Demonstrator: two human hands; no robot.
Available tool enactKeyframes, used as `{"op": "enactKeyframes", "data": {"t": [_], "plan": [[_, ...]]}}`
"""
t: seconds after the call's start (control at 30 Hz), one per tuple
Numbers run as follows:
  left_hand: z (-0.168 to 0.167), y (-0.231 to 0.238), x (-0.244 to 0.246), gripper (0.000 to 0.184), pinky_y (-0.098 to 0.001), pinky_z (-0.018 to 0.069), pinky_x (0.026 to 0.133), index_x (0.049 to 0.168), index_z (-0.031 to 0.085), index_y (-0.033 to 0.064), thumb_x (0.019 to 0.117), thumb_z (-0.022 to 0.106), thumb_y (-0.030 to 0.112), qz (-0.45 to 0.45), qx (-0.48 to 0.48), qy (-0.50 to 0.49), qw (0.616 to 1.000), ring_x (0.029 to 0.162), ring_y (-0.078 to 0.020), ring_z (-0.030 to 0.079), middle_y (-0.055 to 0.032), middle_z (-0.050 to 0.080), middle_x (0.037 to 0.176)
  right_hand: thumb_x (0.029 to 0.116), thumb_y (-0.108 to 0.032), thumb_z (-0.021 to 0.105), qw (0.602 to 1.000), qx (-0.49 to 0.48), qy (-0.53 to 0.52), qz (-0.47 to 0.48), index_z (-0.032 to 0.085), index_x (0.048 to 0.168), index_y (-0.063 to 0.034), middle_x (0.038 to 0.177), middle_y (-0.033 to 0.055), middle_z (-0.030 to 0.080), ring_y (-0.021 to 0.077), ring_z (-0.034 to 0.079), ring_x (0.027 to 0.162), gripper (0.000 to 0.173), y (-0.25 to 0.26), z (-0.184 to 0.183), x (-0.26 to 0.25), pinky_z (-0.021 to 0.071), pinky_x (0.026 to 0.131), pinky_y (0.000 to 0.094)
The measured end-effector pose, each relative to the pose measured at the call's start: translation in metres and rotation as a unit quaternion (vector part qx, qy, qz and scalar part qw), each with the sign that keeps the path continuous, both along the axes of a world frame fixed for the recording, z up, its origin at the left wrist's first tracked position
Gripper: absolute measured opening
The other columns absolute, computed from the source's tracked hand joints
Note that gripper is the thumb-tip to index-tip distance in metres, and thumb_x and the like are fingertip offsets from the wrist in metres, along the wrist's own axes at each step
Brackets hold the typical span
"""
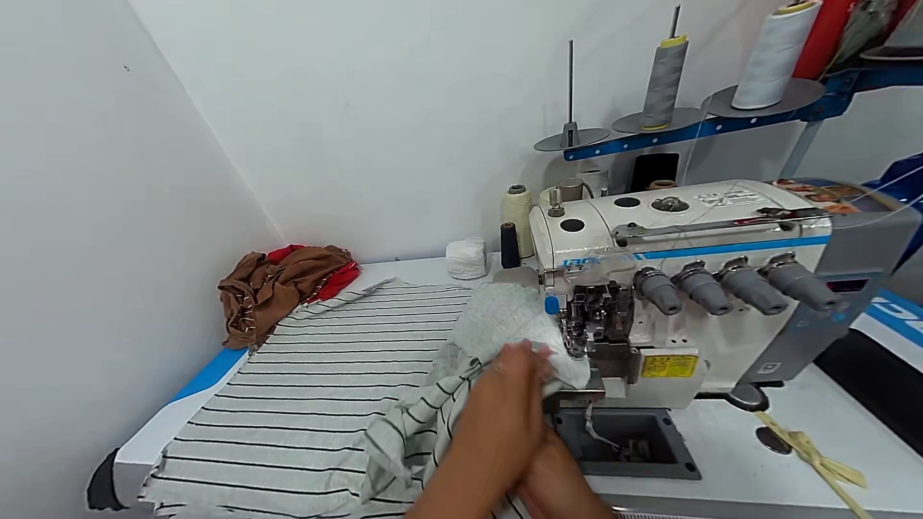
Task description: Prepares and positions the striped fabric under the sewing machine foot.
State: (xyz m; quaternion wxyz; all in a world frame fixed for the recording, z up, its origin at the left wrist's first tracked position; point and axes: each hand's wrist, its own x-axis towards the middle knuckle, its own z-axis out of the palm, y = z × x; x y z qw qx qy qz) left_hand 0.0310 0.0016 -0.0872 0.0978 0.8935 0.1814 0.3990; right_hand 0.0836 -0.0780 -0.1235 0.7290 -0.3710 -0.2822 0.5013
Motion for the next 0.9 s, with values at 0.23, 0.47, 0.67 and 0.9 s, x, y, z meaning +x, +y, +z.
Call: {"op": "enactKeyframes", "data": {"t": [0.23, 0.47, 0.67, 0.9], "plan": [[0.012, 0.070, -0.012, 0.017, -0.0257, 0.0596, 0.086, 0.108, 0.076, 0.0076, 0.1003, 0.063, 0.016, -0.208, -0.157, -0.024, 0.965, 0.094, -0.0037, 0.072, 0.0010, 0.077, 0.104, 0.0944, -0.007, 0.067, 0.948, -0.059, -0.285, -0.127, 0.073, 0.095, -0.0007, 0.090, 0.0006, 0.074, 0.0009, 0.069, 0.083, 0.009, -0.051, -0.038, 0.028, 0.0588, 0.078, 0.0228], [-0.008, -0.001, -0.033, 0.009, -0.0277, 0.0551, 0.101, 0.095, 0.073, 0.0048, 0.0982, 0.066, 0.010, -0.321, 0.037, -0.055, 0.945, 0.102, -0.0123, 0.075, -0.0077, 0.079, 0.096, 0.0905, -0.003, 0.072, 0.965, -0.012, -0.234, -0.118, 0.074, 0.092, -0.0122, 0.081, -0.0128, 0.074, -0.0047, 0.067, 0.071, 0.009, -0.077, -0.044, 0.039, 0.0569, 0.068, 0.0195], [-0.012, -0.028, -0.024, 0.016, -0.0291, 0.0518, 0.104, 0.100, 0.072, 0.0034, 0.1021, 0.057, 0.007, -0.244, 0.092, 0.002, 0.965, 0.106, -0.0168, 0.074, -0.0105, 0.079, 0.100, 0.0877, 0.004, 0.067, 0.967, 0.008, -0.211, -0.140, 0.072, 0.091, -0.0154, 0.080, -0.0170, 0.072, -0.0074, 0.065, 0.071, 0.021, -0.073, -0.039, 0.041, 0.0551, 0.068, 0.0170], [-0.014, -0.019, 0.007, 0.022, -0.0330, 0.0560, 0.098, 0.104, 0.075, 0.0058, 0.1026, 0.054, 0.012, -0.097, 0.181, 0.012, 0.979, 0.108, -0.0207, 0.074, -0.0085, 0.079, 0.108, 0.0887, 0.005, 0.063, 0.967, 0.017, -0.188, -0.174, 0.072, 0.092, -0.0090, 0.079, -0.0091, 0.073, -0.0023, 0.068, 0.072, 0.017, -0.039, -0.024, 0.051, 0.0573, 0.069, 0.0186]]}}
